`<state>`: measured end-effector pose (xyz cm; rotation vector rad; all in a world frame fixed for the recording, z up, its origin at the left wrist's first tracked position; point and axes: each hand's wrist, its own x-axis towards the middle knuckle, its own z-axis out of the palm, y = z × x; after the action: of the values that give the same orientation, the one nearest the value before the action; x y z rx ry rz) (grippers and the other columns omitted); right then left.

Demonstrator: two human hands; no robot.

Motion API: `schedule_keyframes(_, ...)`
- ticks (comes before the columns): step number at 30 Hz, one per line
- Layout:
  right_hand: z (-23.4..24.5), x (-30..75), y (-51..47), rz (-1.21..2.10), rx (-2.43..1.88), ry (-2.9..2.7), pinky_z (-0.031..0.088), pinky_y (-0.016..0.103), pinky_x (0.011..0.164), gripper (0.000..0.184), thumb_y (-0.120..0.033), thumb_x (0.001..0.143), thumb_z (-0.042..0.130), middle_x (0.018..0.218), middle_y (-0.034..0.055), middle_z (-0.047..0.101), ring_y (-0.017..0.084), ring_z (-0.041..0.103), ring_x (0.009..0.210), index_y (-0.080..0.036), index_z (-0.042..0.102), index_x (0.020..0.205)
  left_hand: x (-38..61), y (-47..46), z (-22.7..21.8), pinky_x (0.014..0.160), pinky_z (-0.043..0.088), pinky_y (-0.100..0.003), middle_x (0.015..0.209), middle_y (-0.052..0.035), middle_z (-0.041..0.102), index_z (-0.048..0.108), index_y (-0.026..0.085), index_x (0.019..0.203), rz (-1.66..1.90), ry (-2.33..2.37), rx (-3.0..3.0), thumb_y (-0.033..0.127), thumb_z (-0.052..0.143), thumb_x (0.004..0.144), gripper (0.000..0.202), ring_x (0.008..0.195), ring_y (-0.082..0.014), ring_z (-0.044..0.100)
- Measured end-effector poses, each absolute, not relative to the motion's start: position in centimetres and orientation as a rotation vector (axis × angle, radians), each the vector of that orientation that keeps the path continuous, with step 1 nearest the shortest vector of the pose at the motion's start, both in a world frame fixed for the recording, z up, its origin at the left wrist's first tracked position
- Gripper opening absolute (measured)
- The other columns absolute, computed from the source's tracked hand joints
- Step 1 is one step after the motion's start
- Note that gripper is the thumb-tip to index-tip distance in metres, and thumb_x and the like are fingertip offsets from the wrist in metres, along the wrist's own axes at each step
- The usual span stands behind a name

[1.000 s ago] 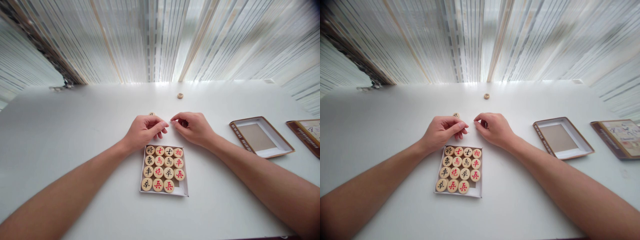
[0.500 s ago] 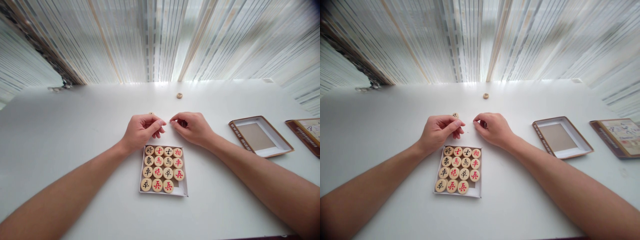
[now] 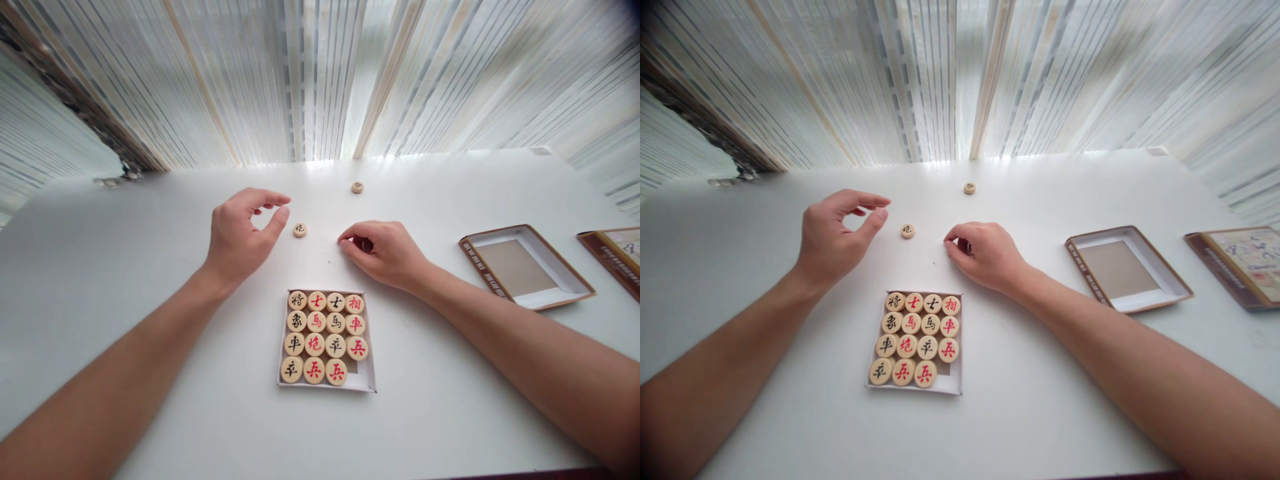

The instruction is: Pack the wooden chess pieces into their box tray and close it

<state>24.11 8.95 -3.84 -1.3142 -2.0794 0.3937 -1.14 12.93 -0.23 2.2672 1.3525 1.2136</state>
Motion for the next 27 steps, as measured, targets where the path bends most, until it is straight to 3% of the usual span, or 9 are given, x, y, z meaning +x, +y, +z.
schedule_keyframes(3,-3.8,24.1,9.0,0.400,-1.313,-2.082,0.040,0.028,0.061,0.017,-0.023,0.092,0.061,0.071,0.0024,0.069,0.014,0.055,0.059,-0.017,0.077,0.090,-1.9,13.6,-1.1,0.105,0.053,-0.047,0.121,-0.0086,0.078,0.077,0.023,0.118,1.070,1.403,2.545,0.030,0.070,0.093,0.027,0.115,-0.0296,0.069)
schedule_keyframes(7,-3.7,24.1,9.0,0.399,-1.316,-2.085,0.040,0.028,0.061,0.017,-0.023,0.092,0.061,0.071,0.0024,0.069,0.014,0.055,0.059,-0.017,0.077,0.090,-2.1,13.8,-2.4,0.109,0.051,-0.047,0.127,-0.0132,0.075,0.073,0.015,0.128,0.915,1.339,2.623,0.035,0.066,0.095,0.039,0.122,-0.0308,0.066)
schedule_keyframes(16,-3.7,24.1,9.0,0.402,-1.324,-2.087,0.040,0.028,0.062,0.017,-0.023,0.093,0.061,0.072,0.0025,0.070,0.014,0.056,0.060,-0.017,0.077,0.091,-2.1,13.8,-3.5,0.102,0.053,-0.043,0.115,-0.0134,0.074,0.075,0.014,0.124,0.861,1.355,2.617,0.034,0.063,0.096,0.036,0.110,-0.0284,0.067)
schedule_keyframes(21,-3.8,24.1,9.0,0.396,-1.317,-2.086,0.041,0.028,0.062,0.017,-0.023,0.093,0.061,0.072,0.0027,0.070,0.015,0.056,0.060,-0.017,0.077,0.091,-1.8,13.5,-3.5,0.109,0.049,-0.047,0.125,-0.0147,0.070,0.070,0.015,0.134,0.790,1.259,2.693,0.035,0.063,0.097,0.043,0.119,-0.0307,0.063)
schedule_keyframes(27,-3.8,24.1,8.9,0.385,-1.313,-2.091,0.041,0.028,0.061,0.017,-0.024,0.093,0.061,0.071,0.0025,0.070,0.015,0.056,0.059,-0.017,0.077,0.091,-1.6,13.4,-3.6,0.107,0.050,-0.047,0.122,-0.0129,0.071,0.076,0.018,0.122,0.795,1.199,2.670,0.033,0.059,0.099,0.031,0.116,-0.0293,0.063)
